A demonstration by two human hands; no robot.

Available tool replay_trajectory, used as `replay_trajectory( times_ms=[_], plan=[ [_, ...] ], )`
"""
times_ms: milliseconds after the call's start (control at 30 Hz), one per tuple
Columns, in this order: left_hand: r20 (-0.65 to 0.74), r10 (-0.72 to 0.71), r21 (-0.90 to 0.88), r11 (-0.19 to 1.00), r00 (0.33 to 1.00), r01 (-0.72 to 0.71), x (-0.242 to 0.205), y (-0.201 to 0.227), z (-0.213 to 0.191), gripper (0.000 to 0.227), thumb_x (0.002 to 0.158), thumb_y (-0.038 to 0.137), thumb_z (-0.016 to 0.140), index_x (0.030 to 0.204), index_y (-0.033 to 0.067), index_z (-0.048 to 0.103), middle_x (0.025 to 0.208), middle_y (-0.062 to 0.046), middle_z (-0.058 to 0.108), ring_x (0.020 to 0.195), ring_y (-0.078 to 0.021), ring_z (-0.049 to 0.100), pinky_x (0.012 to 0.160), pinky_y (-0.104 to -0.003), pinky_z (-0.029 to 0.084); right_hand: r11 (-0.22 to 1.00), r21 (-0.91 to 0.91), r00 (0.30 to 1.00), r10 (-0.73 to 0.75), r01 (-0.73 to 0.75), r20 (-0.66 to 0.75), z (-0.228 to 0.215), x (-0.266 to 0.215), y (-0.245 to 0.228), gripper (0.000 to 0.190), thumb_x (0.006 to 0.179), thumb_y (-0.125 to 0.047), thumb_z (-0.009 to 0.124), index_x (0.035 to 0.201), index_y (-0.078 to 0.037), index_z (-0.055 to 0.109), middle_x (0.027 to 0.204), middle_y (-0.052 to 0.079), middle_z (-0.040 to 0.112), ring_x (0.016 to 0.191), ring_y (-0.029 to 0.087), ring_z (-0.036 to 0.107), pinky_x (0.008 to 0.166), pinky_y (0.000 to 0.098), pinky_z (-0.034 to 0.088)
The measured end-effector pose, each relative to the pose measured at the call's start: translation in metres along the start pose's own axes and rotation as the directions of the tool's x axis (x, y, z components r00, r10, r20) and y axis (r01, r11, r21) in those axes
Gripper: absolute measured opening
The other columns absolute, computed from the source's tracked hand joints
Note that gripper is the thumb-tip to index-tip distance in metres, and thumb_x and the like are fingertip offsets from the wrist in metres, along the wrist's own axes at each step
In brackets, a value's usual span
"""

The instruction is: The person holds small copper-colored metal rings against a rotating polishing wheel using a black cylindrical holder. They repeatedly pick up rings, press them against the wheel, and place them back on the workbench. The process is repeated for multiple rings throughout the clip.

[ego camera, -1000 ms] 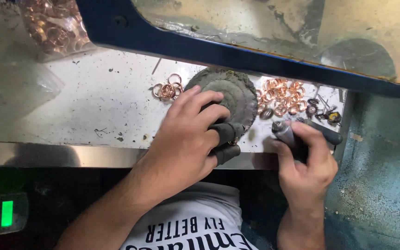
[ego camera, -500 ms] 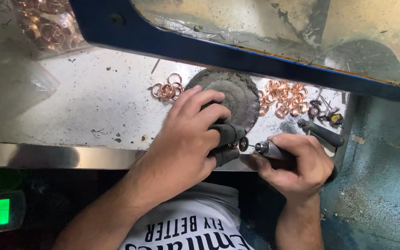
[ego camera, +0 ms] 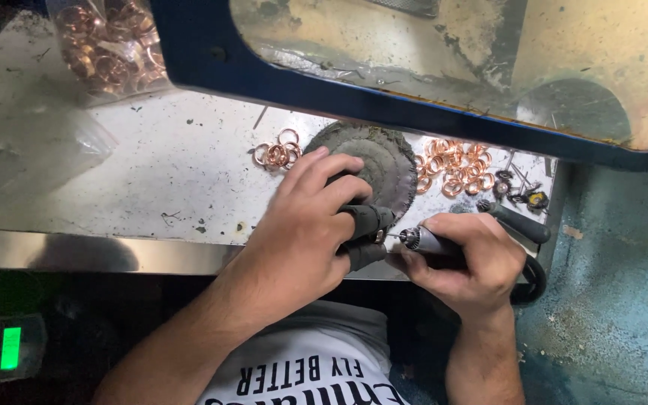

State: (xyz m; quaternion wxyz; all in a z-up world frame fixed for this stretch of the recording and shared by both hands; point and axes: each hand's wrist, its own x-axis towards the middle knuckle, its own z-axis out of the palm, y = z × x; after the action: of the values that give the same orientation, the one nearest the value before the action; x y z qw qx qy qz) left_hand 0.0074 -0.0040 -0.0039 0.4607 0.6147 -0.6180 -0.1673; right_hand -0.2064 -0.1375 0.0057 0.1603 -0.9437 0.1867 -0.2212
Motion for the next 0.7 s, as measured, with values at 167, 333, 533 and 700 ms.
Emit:
replay_trajectory(
  times_ms=[167, 333, 533, 700],
  plan=[
    [0.011, 0.005, 0.021, 1.000, 1.000, -0.005, -0.0011, -0.0020, 0.0018, 0.009, 0.056, -0.001, 0.076, 0.063, -0.0005, 0.070, 0.110, -0.009, 0.064, 0.125, -0.0377, 0.053, 0.117, -0.064, 0.035, 0.999, 0.016, 1.000, -0.027, 0.027, -0.002, 0.0007, 0.0036, -0.0003, 0.042, 0.082, -0.036, 0.086, 0.097, -0.001, 0.068, 0.092, 0.013, 0.073, 0.078, 0.029, 0.070, 0.073, 0.0381, 0.054],
    [0.035, 0.003, 0.045, 0.999, 0.999, -0.004, -0.0016, -0.0021, 0.0021, 0.007, 0.057, -0.001, 0.075, 0.061, 0.0004, 0.070, 0.111, -0.007, 0.065, 0.127, -0.0372, 0.053, 0.118, -0.062, 0.033, 0.998, 0.012, 0.998, -0.055, 0.055, 0.006, 0.0008, 0.0052, -0.0003, 0.036, 0.085, -0.029, 0.086, 0.097, -0.001, 0.067, 0.093, 0.012, 0.074, 0.080, 0.030, 0.072, 0.075, 0.0385, 0.055],
    [0.025, 0.034, 0.080, 0.996, 0.999, -0.036, -0.0028, -0.0042, 0.0055, 0.009, 0.055, 0.005, 0.075, 0.062, 0.0014, 0.069, 0.113, -0.005, 0.064, 0.127, -0.0370, 0.052, 0.118, -0.063, 0.035, 0.998, 0.023, 0.998, -0.064, 0.064, -0.002, 0.0004, 0.0053, 0.0007, 0.033, 0.087, -0.027, 0.083, 0.098, 0.000, 0.068, 0.092, 0.014, 0.073, 0.079, 0.030, 0.072, 0.075, 0.0392, 0.056],
    [0.035, 0.018, 0.106, 0.994, 0.999, -0.022, -0.0023, -0.0036, 0.0062, 0.006, 0.056, 0.005, 0.071, 0.062, 0.0022, 0.069, 0.114, -0.004, 0.066, 0.129, -0.0363, 0.052, 0.119, -0.061, 0.034, 0.996, 0.037, 0.996, -0.086, 0.086, 0.006, -0.0003, 0.0077, -0.0013, 0.034, 0.087, -0.027, 0.082, 0.098, 0.002, 0.068, 0.092, 0.015, 0.073, 0.081, 0.031, 0.072, 0.076, 0.0402, 0.057]
  ],
)
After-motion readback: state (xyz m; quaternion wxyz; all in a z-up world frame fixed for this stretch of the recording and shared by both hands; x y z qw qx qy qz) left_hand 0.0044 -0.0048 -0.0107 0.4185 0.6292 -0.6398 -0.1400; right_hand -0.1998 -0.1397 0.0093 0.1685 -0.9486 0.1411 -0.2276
